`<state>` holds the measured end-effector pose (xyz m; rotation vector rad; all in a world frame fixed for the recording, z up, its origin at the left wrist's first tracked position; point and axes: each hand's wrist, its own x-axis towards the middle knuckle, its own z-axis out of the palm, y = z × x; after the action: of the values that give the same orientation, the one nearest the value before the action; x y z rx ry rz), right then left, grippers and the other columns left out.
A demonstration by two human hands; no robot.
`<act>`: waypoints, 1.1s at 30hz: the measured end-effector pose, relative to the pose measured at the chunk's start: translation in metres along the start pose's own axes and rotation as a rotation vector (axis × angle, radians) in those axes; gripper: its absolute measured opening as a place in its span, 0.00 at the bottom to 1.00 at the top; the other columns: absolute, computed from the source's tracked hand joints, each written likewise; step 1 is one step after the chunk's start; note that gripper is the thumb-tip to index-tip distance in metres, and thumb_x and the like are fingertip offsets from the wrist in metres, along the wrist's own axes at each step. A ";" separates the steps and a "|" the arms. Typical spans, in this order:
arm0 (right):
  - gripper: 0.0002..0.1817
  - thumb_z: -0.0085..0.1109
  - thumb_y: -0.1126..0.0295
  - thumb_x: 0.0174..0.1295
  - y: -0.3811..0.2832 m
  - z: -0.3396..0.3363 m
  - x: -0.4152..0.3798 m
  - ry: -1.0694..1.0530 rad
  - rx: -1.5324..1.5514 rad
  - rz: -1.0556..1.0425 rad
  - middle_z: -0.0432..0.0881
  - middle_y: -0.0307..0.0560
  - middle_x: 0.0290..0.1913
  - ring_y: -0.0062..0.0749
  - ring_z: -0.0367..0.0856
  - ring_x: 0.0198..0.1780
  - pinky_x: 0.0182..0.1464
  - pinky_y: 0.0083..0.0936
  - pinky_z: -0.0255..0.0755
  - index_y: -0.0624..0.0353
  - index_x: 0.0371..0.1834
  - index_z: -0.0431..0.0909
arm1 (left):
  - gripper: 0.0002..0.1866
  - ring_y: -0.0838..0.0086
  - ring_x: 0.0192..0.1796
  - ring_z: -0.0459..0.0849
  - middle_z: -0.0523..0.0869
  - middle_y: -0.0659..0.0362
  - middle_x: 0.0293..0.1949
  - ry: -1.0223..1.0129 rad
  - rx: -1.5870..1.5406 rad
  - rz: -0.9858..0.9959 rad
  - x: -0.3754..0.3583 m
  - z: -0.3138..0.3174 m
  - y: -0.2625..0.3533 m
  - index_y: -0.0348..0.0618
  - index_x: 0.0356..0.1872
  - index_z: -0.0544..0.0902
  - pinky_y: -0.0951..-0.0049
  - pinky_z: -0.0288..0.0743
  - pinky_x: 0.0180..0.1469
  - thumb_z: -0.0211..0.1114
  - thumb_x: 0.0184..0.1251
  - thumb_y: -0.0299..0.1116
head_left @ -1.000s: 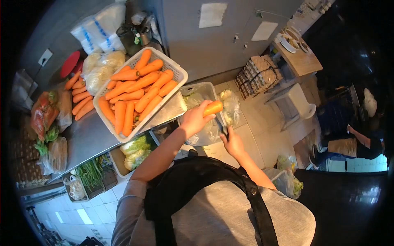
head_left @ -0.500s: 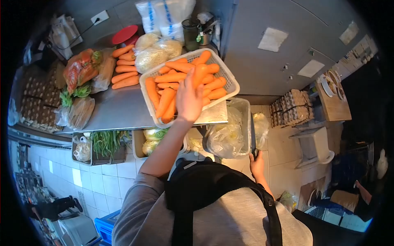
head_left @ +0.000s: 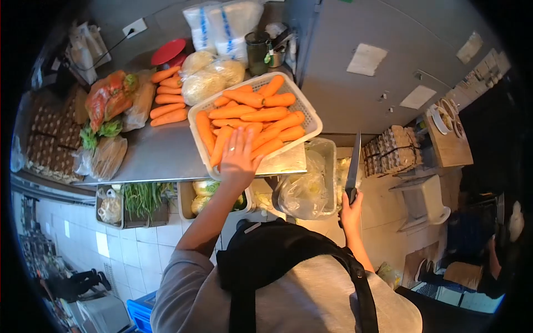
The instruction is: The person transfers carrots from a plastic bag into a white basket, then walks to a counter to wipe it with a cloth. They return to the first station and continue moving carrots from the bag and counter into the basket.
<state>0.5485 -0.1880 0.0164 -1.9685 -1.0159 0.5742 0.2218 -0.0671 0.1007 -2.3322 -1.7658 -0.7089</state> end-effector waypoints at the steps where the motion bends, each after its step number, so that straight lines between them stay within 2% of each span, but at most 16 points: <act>1: 0.21 0.58 0.64 0.60 0.001 0.005 0.010 0.054 0.025 -0.052 0.78 0.56 0.33 0.49 0.78 0.32 0.37 0.36 0.70 0.60 0.53 0.63 | 0.32 0.58 0.66 0.63 0.61 0.50 0.67 0.047 0.030 0.037 -0.006 -0.014 0.002 0.51 0.65 0.65 0.56 0.55 0.66 0.62 0.59 0.44; 3: 0.22 0.58 0.66 0.58 -0.002 0.013 0.025 0.060 0.096 -0.076 0.77 0.54 0.33 0.45 0.77 0.31 0.37 0.35 0.70 0.59 0.53 0.62 | 0.28 0.59 0.61 0.68 0.66 0.51 0.63 0.063 0.064 0.095 -0.022 -0.025 -0.006 0.50 0.61 0.71 0.58 0.61 0.61 0.62 0.58 0.42; 5: 0.24 0.57 0.72 0.55 -0.022 0.015 0.032 0.005 0.152 -0.036 0.75 0.50 0.30 0.34 0.74 0.24 0.30 0.31 0.69 0.57 0.53 0.59 | 0.22 0.61 0.56 0.73 0.73 0.56 0.56 -0.007 0.064 0.124 -0.044 -0.015 -0.023 0.50 0.55 0.76 0.60 0.66 0.56 0.60 0.57 0.38; 8: 0.23 0.54 0.76 0.54 -0.051 0.020 0.038 -0.065 0.346 0.035 0.73 0.46 0.28 0.26 0.70 0.18 0.21 0.26 0.66 0.56 0.53 0.58 | 0.17 0.65 0.44 0.76 0.76 0.61 0.41 -0.019 0.096 0.186 -0.063 -0.007 -0.056 0.51 0.47 0.78 0.63 0.70 0.47 0.58 0.53 0.33; 9: 0.24 0.51 0.79 0.53 -0.053 0.024 0.042 -0.063 0.369 0.002 0.71 0.45 0.27 0.24 0.67 0.14 0.15 0.23 0.61 0.55 0.53 0.56 | 0.16 0.66 0.42 0.76 0.76 0.61 0.39 0.005 0.116 0.209 -0.068 -0.003 -0.061 0.52 0.45 0.78 0.64 0.70 0.47 0.58 0.52 0.32; 11: 0.25 0.50 0.80 0.53 -0.064 0.028 0.049 -0.072 0.438 0.009 0.70 0.46 0.28 0.24 0.67 0.14 0.16 0.23 0.62 0.55 0.53 0.55 | 0.14 0.66 0.39 0.77 0.75 0.62 0.35 0.056 0.162 0.242 -0.063 -0.009 -0.062 0.53 0.42 0.78 0.64 0.70 0.46 0.56 0.51 0.30; 14: 0.25 0.49 0.81 0.53 -0.084 0.029 0.061 -0.048 0.486 -0.014 0.70 0.46 0.30 0.25 0.68 0.14 0.15 0.23 0.62 0.54 0.53 0.54 | 0.12 0.66 0.40 0.76 0.74 0.62 0.34 0.036 0.173 0.145 -0.070 -0.014 -0.074 0.53 0.40 0.78 0.64 0.70 0.47 0.55 0.53 0.30; 17: 0.22 0.47 0.81 0.53 -0.117 0.023 0.076 -0.065 0.593 -0.132 0.70 0.46 0.30 0.25 0.66 0.14 0.15 0.23 0.63 0.54 0.51 0.54 | 0.13 0.66 0.45 0.75 0.75 0.62 0.38 0.151 0.198 0.015 -0.074 -0.034 -0.082 0.53 0.39 0.78 0.63 0.69 0.49 0.61 0.50 0.31; 18: 0.21 0.47 0.81 0.53 -0.136 0.019 0.078 -0.082 0.626 -0.187 0.71 0.46 0.30 0.24 0.66 0.14 0.15 0.21 0.63 0.55 0.49 0.55 | 0.13 0.65 0.46 0.75 0.75 0.62 0.39 0.195 0.220 -0.029 -0.075 -0.046 -0.083 0.53 0.39 0.78 0.63 0.68 0.49 0.62 0.49 0.32; 19: 0.20 0.47 0.81 0.53 -0.152 0.020 0.083 -0.064 0.631 -0.280 0.71 0.46 0.30 0.23 0.66 0.14 0.15 0.21 0.63 0.55 0.49 0.55 | 0.17 0.64 0.50 0.74 0.76 0.60 0.45 0.197 0.196 -0.054 -0.080 -0.054 -0.089 0.53 0.41 0.78 0.61 0.67 0.52 0.67 0.46 0.33; 23: 0.18 0.48 0.79 0.57 -0.222 0.021 0.094 -0.138 0.568 -0.508 0.72 0.42 0.29 0.21 0.68 0.16 0.18 0.19 0.64 0.56 0.48 0.56 | 0.21 0.61 0.54 0.72 0.74 0.59 0.52 0.226 0.164 -0.251 -0.103 -0.071 -0.117 0.52 0.45 0.78 0.60 0.65 0.55 0.70 0.47 0.37; 26: 0.18 0.54 0.74 0.61 -0.283 0.029 0.099 -0.206 0.391 -0.640 0.73 0.43 0.35 0.17 0.70 0.21 0.22 0.15 0.65 0.59 0.51 0.60 | 0.20 0.59 0.53 0.72 0.74 0.57 0.50 0.270 0.116 -0.426 -0.118 -0.076 -0.150 0.50 0.46 0.77 0.58 0.65 0.55 0.69 0.49 0.36; 28: 0.17 0.55 0.72 0.62 -0.320 0.045 0.101 -0.219 0.297 -0.752 0.74 0.44 0.37 0.16 0.70 0.23 0.25 0.13 0.65 0.60 0.52 0.64 | 0.24 0.57 0.54 0.71 0.74 0.55 0.51 0.263 0.093 -0.482 -0.127 -0.073 -0.179 0.50 0.49 0.75 0.57 0.65 0.55 0.69 0.48 0.36; 29: 0.18 0.57 0.73 0.61 -0.344 0.052 0.095 -0.210 0.225 -0.815 0.75 0.43 0.37 0.19 0.72 0.27 0.28 0.17 0.66 0.62 0.53 0.68 | 0.24 0.56 0.54 0.71 0.73 0.55 0.51 0.259 0.084 -0.507 -0.130 -0.071 -0.196 0.50 0.50 0.75 0.57 0.65 0.55 0.69 0.47 0.35; 32: 0.18 0.59 0.73 0.60 -0.408 0.097 0.089 0.053 0.019 -1.402 0.76 0.42 0.36 0.25 0.75 0.31 0.32 0.21 0.68 0.62 0.54 0.71 | 0.28 0.54 0.55 0.71 0.73 0.52 0.52 0.233 0.021 -0.543 -0.133 -0.069 -0.248 0.46 0.52 0.72 0.57 0.65 0.56 0.68 0.46 0.35; 33: 0.19 0.59 0.71 0.60 -0.427 0.113 0.080 0.055 -0.036 -1.377 0.77 0.43 0.37 0.34 0.77 0.35 0.35 0.25 0.70 0.60 0.54 0.73 | 0.28 0.54 0.55 0.71 0.73 0.52 0.52 0.238 -0.009 -0.542 -0.133 -0.064 -0.269 0.45 0.53 0.71 0.56 0.65 0.56 0.68 0.46 0.35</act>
<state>0.3263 0.0718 0.3078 -0.8860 -1.9743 -0.2778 -0.0752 -0.1255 0.0515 -1.6773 -2.2865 -1.0128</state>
